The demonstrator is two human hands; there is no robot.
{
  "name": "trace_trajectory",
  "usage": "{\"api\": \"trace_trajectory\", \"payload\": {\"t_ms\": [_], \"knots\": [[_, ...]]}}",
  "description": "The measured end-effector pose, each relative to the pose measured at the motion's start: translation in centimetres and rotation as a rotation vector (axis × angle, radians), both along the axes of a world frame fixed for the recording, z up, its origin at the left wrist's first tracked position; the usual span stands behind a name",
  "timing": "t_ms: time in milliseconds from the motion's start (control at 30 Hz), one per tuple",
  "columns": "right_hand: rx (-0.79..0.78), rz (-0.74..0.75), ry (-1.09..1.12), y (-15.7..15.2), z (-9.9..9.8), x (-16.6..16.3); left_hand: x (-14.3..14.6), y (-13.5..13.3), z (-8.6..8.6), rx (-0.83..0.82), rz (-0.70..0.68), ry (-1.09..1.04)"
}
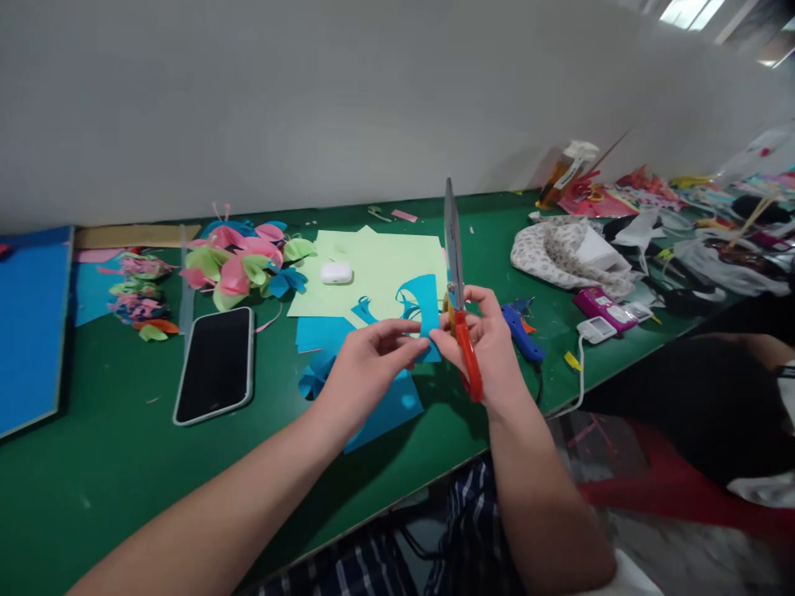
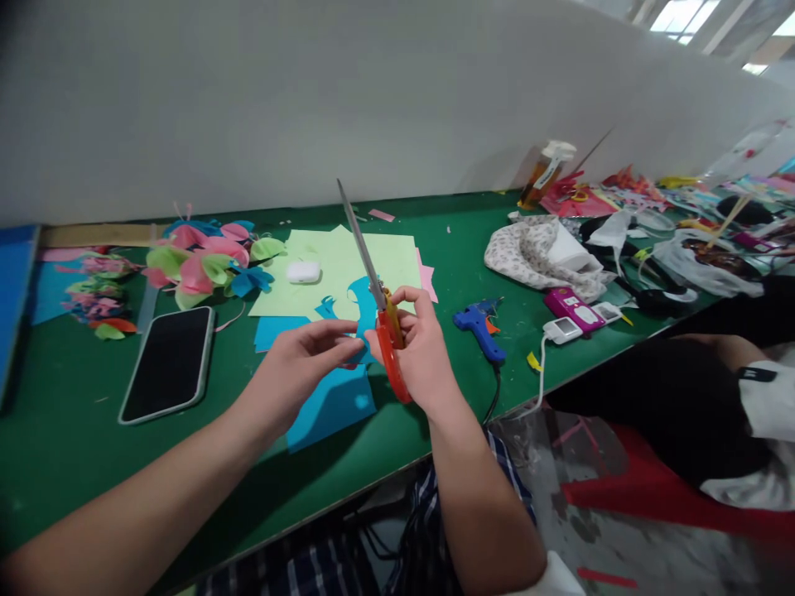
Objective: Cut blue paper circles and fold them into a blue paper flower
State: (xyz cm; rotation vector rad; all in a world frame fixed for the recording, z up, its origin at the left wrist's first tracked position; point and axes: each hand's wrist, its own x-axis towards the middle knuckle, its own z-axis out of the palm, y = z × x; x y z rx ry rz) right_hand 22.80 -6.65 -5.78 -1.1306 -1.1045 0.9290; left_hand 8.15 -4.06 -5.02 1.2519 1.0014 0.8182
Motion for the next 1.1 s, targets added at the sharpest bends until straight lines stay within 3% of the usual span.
{"api": "trace_trajectory", "payload": {"t_ms": [100, 400, 500, 667, 800, 1100], "knots": [[-0.007, -0.001, 0.019, -0.1, 0.0, -0.2, 0.0, 0.2, 0.1, -0.056, 0.019, -0.042], [0.081, -0.036, 0.022, -0.4, 0.2, -0.6, -1.0, 0.1, 1.5, 0.108, 0.233, -0.176], [0.113, -0.012, -0.011, -1.7, -0.6, -0.9, -1.7, 0.1, 2.6, 0.152, 0.303, -0.163], [-0.052, 0.052, -0.164, -5.2, -3.3, -1.1, -2.8, 0.2, 3.8, 0.206, 0.355, -0.154], [-0.107, 0.086, -0.271, -6.9, -4.8, -0.8, -3.0, 0.4, 3.9, 0.222, 0.384, -0.115], [-0.046, 0.064, -0.403, -7.4, -5.5, -1.1, -2.3, 0.2, 3.1, 0.225, 0.352, -0.107]]}}
